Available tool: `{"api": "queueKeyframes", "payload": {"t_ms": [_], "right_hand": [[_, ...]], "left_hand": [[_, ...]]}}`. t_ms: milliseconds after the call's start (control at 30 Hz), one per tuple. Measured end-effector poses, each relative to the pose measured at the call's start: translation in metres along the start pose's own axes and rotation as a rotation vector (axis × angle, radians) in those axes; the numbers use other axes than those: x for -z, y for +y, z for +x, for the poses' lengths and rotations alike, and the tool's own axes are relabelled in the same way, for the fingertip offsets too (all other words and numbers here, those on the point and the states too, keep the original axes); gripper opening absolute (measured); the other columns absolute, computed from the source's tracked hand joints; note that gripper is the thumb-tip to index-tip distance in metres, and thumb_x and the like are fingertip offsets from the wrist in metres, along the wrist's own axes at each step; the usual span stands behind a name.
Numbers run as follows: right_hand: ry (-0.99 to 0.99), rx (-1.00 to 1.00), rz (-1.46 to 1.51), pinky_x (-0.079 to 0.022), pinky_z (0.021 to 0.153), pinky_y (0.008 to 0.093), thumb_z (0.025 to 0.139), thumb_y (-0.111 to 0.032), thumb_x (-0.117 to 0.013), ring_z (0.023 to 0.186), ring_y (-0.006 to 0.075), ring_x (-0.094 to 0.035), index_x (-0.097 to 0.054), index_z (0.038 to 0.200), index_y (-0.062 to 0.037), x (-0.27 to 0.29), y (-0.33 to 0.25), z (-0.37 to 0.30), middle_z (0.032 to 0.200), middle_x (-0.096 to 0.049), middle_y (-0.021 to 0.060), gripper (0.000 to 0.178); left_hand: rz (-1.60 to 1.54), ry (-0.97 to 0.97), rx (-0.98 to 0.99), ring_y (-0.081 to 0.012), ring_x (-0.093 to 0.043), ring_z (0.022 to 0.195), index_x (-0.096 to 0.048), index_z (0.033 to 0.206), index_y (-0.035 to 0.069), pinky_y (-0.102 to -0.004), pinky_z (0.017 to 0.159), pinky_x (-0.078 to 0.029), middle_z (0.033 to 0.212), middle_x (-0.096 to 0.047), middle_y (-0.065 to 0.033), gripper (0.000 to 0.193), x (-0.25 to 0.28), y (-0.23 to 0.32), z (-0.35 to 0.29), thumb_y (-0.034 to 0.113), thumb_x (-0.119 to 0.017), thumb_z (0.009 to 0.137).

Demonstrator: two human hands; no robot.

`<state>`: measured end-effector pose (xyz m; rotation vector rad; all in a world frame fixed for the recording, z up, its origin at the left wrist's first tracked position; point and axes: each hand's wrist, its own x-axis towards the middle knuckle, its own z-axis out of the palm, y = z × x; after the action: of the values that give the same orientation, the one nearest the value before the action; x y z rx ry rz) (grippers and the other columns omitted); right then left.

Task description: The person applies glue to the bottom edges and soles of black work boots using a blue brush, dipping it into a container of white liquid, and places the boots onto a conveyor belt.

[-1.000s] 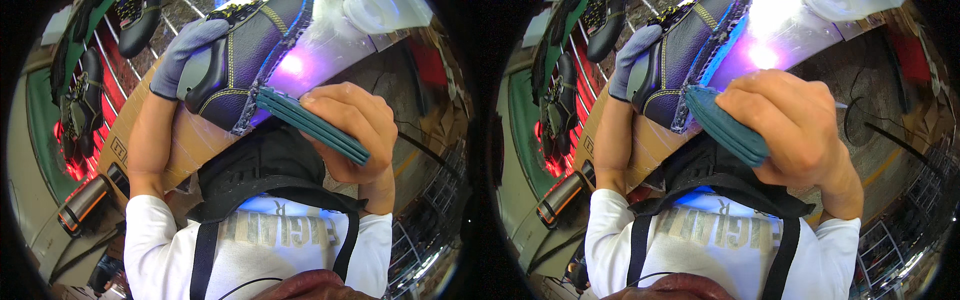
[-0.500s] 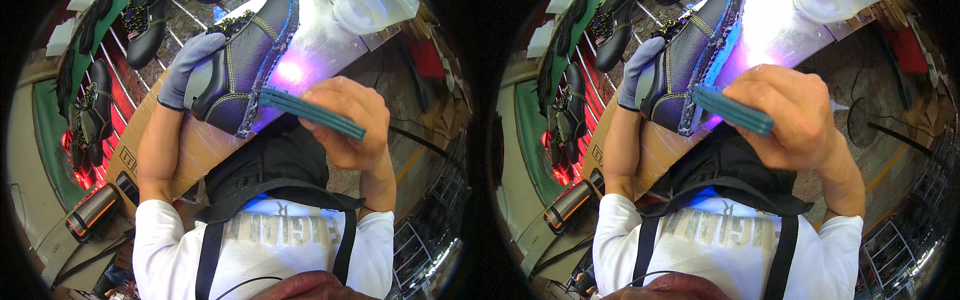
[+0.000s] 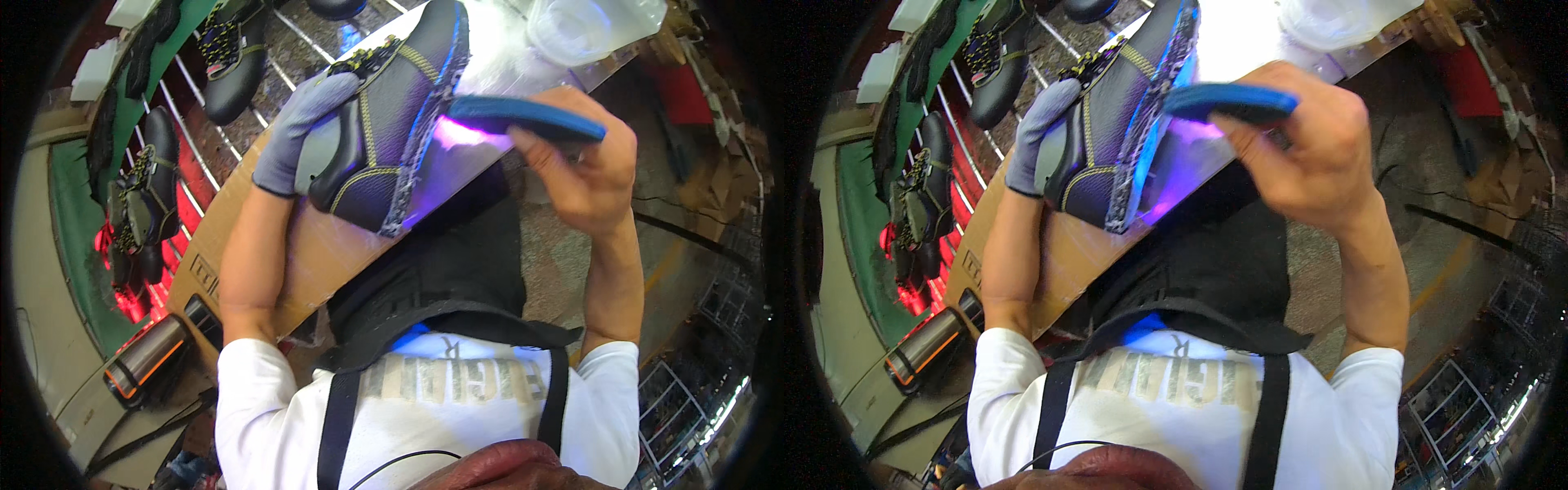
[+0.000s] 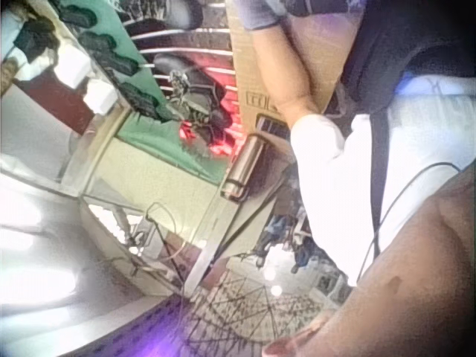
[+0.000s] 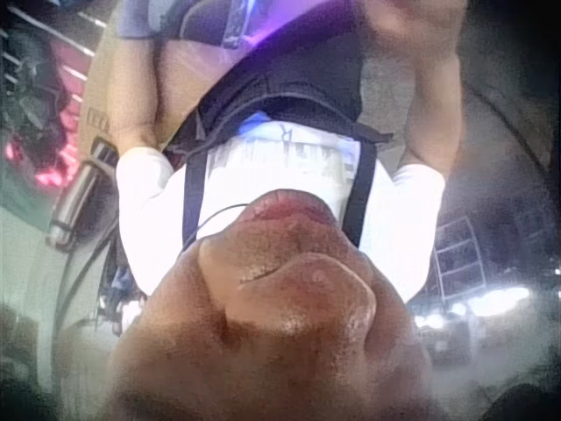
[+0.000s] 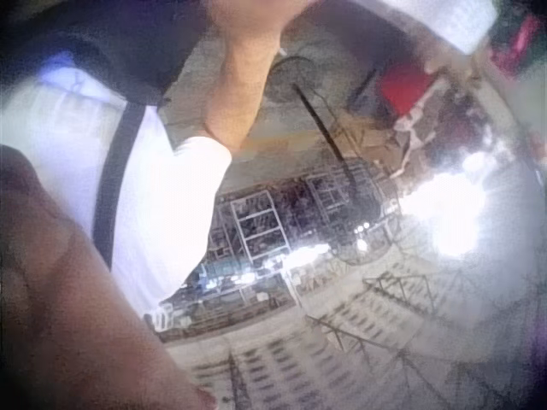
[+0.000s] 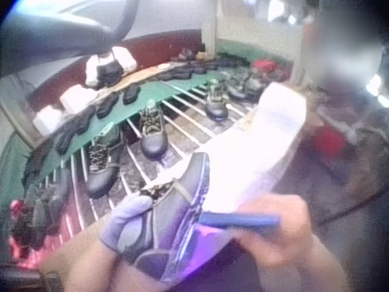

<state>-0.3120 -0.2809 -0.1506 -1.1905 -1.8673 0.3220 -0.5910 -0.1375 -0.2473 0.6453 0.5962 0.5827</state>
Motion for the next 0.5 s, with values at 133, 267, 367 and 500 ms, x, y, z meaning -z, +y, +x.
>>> {"api": "queueKeyframes", "payload": {"t_ms": [133, 267, 367, 500], "right_hand": [[0.35, -0.407, -0.028, -0.049, 0.058, 0.024, 0.092, -0.014, -0.075, 0.065, 0.0104, -0.064, -0.072, 0.094, 0.0019, 0.057, 0.04, -0.004, 0.074, -0.07, 0.0015, 0.016], [0.344, -0.514, -0.412, -0.048, 0.06, 0.0264, 0.092, -0.023, -0.075, 0.062, 0.0094, -0.058, -0.074, 0.094, 0.0001, 0.1, 0.093, 0.016, 0.068, -0.068, 0.0002, 0.023], [0.288, -0.442, -0.455, -0.049, 0.063, 0.0298, 0.091, -0.028, -0.073, 0.061, 0.0115, -0.056, -0.075, 0.096, -0.0011, 0.092, 0.105, 0.024, 0.068, -0.068, 0.0044, 0.027], [0.121, -0.422, -0.587, -0.052, 0.066, 0.0334, 0.09, -0.028, -0.074, 0.066, 0.0142, -0.065, -0.075, 0.1, -0.0036, 0.084, 0.12, 0.021, 0.071, -0.069, 0.0094, 0.026]], "left_hand": [[-0.179, -0.056, -0.006, -0.0208, -0.07, 0.104, -0.058, 0.131, -0.006, -0.0332, 0.094, -0.057, 0.12, -0.069, -0.0164, 0.041, -0.012, 0.0, -0.008, 0.019, -0.061, 0.099], [-0.005, -0.139, -0.12, -0.0278, -0.067, 0.115, -0.047, 0.143, -0.007, -0.0392, 0.102, -0.054, 0.133, -0.062, -0.0212, 0.055, 0.025, -0.003, -0.002, 0.019, -0.06, 0.097], [-0.128, -0.173, -0.124, -0.0317, -0.064, 0.12, -0.044, 0.145, -0.007, -0.0426, 0.107, -0.051, 0.136, -0.06, -0.0235, 0.063, 0.012, -0.004, -0.011, 0.019, -0.062, 0.092], [-0.263, -0.167, -0.107, -0.0359, -0.062, 0.124, -0.04, 0.148, -0.008, -0.0459, 0.112, -0.047, 0.139, -0.057, -0.0257, 0.07, 0.007, -0.006, -0.017, 0.018, -0.061, 0.086]]}}
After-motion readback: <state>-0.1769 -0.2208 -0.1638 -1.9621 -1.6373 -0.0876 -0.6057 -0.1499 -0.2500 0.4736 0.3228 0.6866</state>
